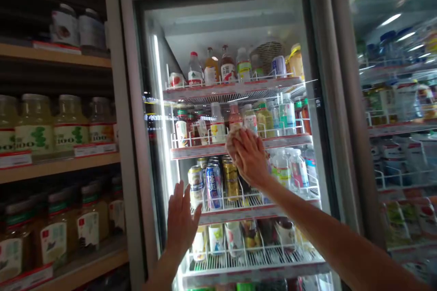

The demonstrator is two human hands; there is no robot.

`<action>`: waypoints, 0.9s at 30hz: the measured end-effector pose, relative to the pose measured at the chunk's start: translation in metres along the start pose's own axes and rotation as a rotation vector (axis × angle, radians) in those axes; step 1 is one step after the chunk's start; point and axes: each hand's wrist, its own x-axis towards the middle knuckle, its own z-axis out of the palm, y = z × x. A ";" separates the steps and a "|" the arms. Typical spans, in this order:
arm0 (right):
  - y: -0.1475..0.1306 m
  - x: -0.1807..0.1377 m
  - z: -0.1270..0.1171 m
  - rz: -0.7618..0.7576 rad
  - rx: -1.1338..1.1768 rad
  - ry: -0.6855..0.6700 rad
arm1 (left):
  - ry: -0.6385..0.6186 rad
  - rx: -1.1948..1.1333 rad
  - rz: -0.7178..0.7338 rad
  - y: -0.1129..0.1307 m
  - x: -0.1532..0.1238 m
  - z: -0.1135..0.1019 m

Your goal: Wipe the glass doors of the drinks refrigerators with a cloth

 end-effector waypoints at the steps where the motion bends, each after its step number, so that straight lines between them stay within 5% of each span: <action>1: -0.008 -0.002 0.003 -0.040 0.007 -0.028 | -0.003 -0.018 -0.002 -0.005 -0.002 -0.001; 5: -0.040 -0.025 0.016 -0.408 0.080 -0.189 | 0.010 -0.069 -0.060 -0.025 -0.010 -0.006; 7: -0.047 -0.019 0.022 -0.377 0.079 -0.160 | 0.024 -0.070 -0.075 -0.036 -0.014 -0.009; 11: -0.060 0.007 0.029 -0.050 0.042 -0.051 | -0.017 -0.074 -0.062 -0.052 -0.018 -0.015; 17: -0.092 -0.024 0.032 -0.533 0.182 -0.225 | -0.013 -0.083 -0.053 -0.059 -0.021 -0.023; 23: -0.106 0.039 0.042 -0.121 0.057 -0.085 | 0.022 -0.113 -0.085 -0.065 -0.016 -0.022; 27: -0.126 0.007 0.038 -0.438 0.123 -0.161 | 0.051 -0.146 -0.095 -0.073 -0.014 -0.021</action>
